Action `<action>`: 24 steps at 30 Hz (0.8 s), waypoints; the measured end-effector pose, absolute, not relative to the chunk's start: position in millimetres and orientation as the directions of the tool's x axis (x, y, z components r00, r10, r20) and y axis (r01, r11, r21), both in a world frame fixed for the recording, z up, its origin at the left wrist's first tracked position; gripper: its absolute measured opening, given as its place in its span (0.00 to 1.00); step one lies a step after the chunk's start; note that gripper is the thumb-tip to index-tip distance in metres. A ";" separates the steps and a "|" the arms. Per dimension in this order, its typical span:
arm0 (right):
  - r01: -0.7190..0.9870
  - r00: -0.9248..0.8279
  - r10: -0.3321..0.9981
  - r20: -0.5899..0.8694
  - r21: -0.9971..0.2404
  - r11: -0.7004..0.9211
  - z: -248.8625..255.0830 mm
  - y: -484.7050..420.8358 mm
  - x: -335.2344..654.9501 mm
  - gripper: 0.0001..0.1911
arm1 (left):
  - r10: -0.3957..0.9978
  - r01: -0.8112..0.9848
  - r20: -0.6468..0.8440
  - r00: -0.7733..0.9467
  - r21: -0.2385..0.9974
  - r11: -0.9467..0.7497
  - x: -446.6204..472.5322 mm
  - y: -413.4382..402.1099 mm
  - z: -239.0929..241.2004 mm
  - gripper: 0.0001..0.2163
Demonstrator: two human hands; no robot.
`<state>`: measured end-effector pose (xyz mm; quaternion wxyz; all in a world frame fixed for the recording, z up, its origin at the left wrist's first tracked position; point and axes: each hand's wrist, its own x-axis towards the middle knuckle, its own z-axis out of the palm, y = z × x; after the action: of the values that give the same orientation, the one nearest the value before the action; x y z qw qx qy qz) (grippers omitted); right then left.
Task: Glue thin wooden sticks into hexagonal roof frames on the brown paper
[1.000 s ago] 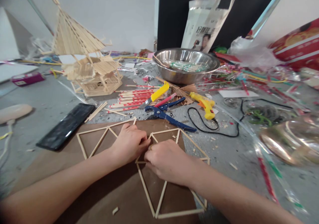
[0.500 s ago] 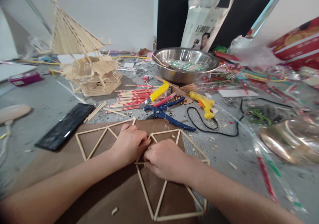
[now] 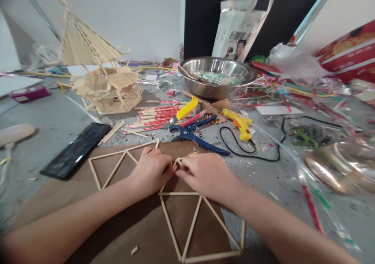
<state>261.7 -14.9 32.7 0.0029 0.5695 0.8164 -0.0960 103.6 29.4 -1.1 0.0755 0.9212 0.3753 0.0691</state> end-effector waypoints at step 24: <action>0.974 -0.208 0.965 -0.160 -0.128 0.189 15.1 -8.0 261.6 0.11 | 0.690 0.673 0.086 0.718 0.166 -0.721 102.0 28.6 -3.5 0.13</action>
<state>261.6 -8.0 15.1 0.0215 0.6288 0.7708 -0.1005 102.0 28.6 -3.5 0.0614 0.9249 0.3686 0.0708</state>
